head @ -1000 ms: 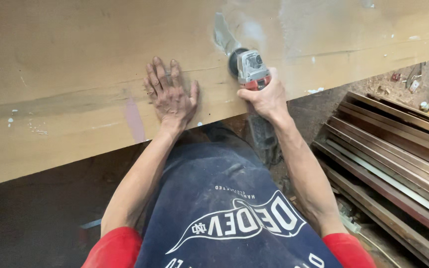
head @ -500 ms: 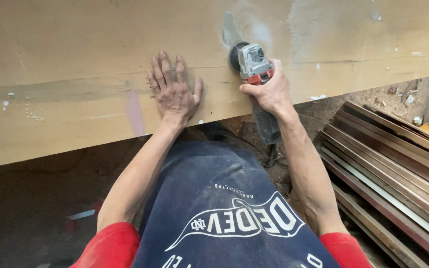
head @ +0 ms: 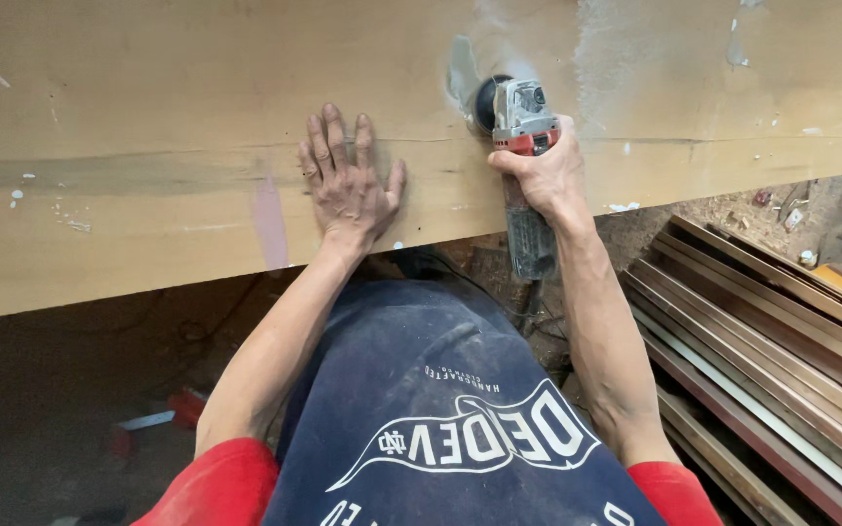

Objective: The person uses an orbital sander to smooth a large wooden board, moving the tool across the surface and occasionally switching to a hand scraper to remove residue. The person repositions the board and continues sanding different areas.

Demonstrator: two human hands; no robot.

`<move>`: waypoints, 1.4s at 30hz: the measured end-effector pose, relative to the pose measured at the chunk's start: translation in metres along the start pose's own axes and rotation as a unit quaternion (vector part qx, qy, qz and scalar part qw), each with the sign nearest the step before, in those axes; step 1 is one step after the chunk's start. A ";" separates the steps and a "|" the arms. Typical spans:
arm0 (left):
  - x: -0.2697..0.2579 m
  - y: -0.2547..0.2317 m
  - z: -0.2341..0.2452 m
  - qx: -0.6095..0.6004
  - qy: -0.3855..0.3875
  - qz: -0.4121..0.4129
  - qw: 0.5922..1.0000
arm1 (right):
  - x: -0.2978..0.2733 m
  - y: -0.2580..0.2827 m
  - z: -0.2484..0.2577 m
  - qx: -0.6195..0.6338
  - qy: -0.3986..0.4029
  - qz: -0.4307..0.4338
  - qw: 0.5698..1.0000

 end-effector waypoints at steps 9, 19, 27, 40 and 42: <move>-0.001 0.000 -0.005 0.007 -0.023 0.000 1.000 | 0.016 0.016 0.000 0.025 -0.023 0.000 0.999; 0.001 -0.003 -0.007 0.004 -0.012 0.007 1.000 | 0.010 0.022 -0.005 -0.036 0.002 0.030 0.999; 0.002 -0.003 -0.003 0.003 -0.028 0.006 1.000 | 0.008 0.012 0.004 -0.040 0.004 0.020 0.999; 0.000 -0.001 -0.003 -0.009 -0.041 0.004 0.999 | 0.019 0.035 -0.006 -0.011 0.019 -0.047 0.999; -0.001 -0.001 -0.002 -0.001 -0.038 0.001 0.999 | 0.022 0.034 -0.002 -0.020 -0.014 -0.003 1.000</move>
Point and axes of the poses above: each hand's wrist, its own x-axis towards the middle knuckle, its own z-axis out of the back of the hand, y = z × x, the point moved 2 cm from there along x, towards the middle knuckle, and after that the axes turned 8 degrees about z, right-handed, at the moved point
